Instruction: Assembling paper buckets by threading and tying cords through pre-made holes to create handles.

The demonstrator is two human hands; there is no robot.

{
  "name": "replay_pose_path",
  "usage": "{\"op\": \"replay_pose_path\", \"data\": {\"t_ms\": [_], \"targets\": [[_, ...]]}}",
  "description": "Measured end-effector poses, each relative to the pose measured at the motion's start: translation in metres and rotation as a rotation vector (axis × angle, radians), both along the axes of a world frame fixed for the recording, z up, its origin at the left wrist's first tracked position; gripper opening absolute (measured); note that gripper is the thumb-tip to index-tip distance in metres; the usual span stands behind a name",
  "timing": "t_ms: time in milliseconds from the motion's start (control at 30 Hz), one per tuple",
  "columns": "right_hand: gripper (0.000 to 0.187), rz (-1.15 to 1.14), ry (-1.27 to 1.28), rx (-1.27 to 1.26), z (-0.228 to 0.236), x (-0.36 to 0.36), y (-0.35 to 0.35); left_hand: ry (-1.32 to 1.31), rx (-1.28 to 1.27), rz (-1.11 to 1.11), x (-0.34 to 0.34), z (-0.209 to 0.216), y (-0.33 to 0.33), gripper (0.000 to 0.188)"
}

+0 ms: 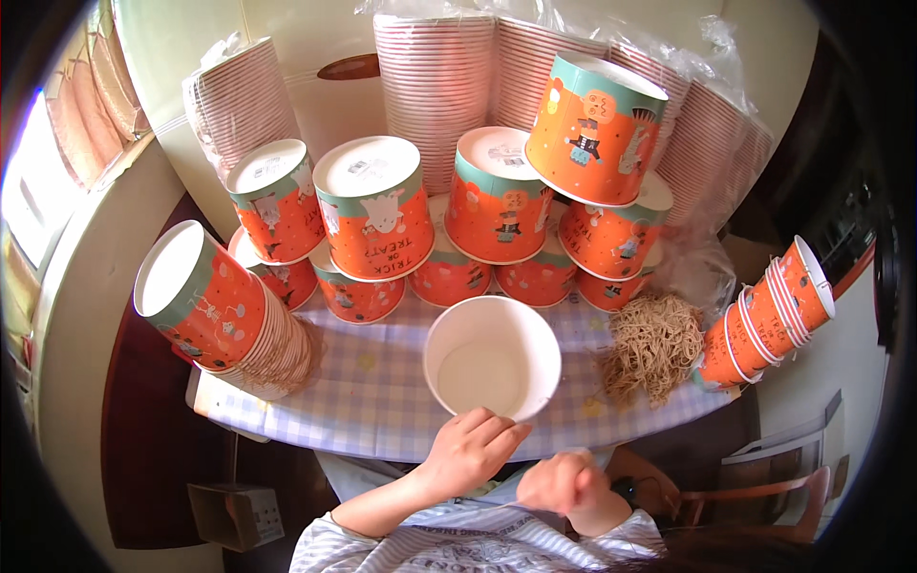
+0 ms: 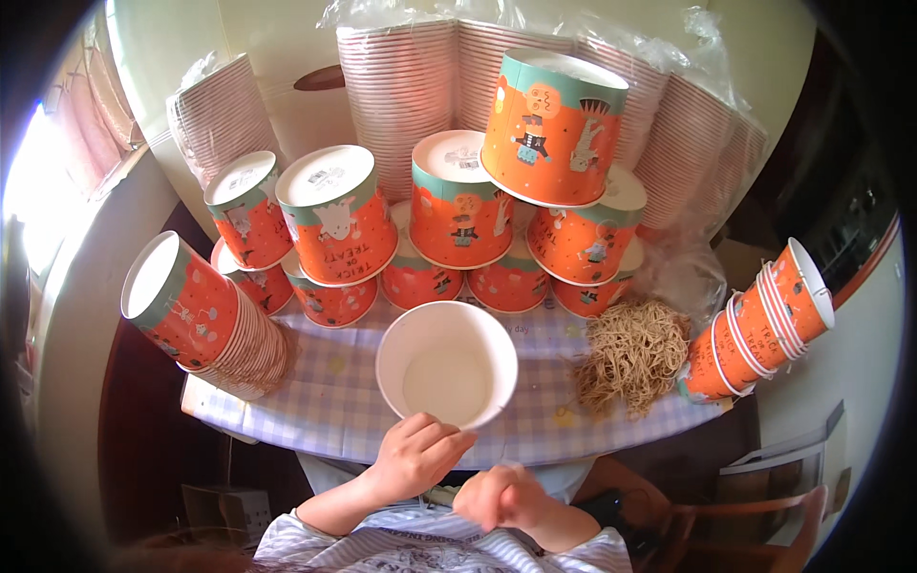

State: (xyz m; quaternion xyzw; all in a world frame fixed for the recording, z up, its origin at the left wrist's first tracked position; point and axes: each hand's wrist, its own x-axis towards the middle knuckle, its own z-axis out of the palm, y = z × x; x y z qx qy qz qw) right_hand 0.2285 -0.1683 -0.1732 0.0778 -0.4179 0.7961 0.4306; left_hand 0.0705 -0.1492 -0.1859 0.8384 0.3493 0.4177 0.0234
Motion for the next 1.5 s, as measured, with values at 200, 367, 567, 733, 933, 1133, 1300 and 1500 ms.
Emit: {"op": "replay_pose_path", "data": {"t_ms": [200, 367, 567, 733, 933, 1133, 1300, 1500], "targets": [[0.044, -0.283, 0.238, -0.336, 0.045, -0.005, 0.049, -0.418, -0.418, -0.008, 0.003, 0.004, 0.002, 0.018], [0.043, -0.291, 0.256, -0.375, 0.056, -0.011, 0.063, -0.559, -0.596, -0.090, -0.004, 0.011, 0.001, 0.027], [0.043, -0.282, 0.143, -0.285, 0.062, -0.027, 0.068, -0.462, -0.615, -0.018, 0.000, 0.015, 0.003, 0.020], [0.043, -0.375, 0.068, -0.209, 0.060, -0.027, 0.075, -0.533, -0.500, 0.182, -0.032, 0.013, 0.015, 0.010], [0.044, -0.555, -0.253, -0.032, 0.048, -0.035, 0.080, -0.379, -0.245, 0.397, -0.069, 0.021, 0.046, 0.011], [0.044, -0.536, -0.724, 0.395, 0.027, -0.027, 0.092, -0.517, -0.303, 0.350, -0.083, -0.015, 0.089, 0.013], [0.043, -0.428, -1.289, 0.695, 0.022, -0.016, 0.109, -0.629, -0.306, 0.230, -0.073, -0.035, 0.094, 0.014], [0.034, -0.373, -1.400, 0.744, 0.013, -0.002, 0.136, -0.511, -0.537, 0.339, -0.056, -0.020, 0.049, 0.014]]}}
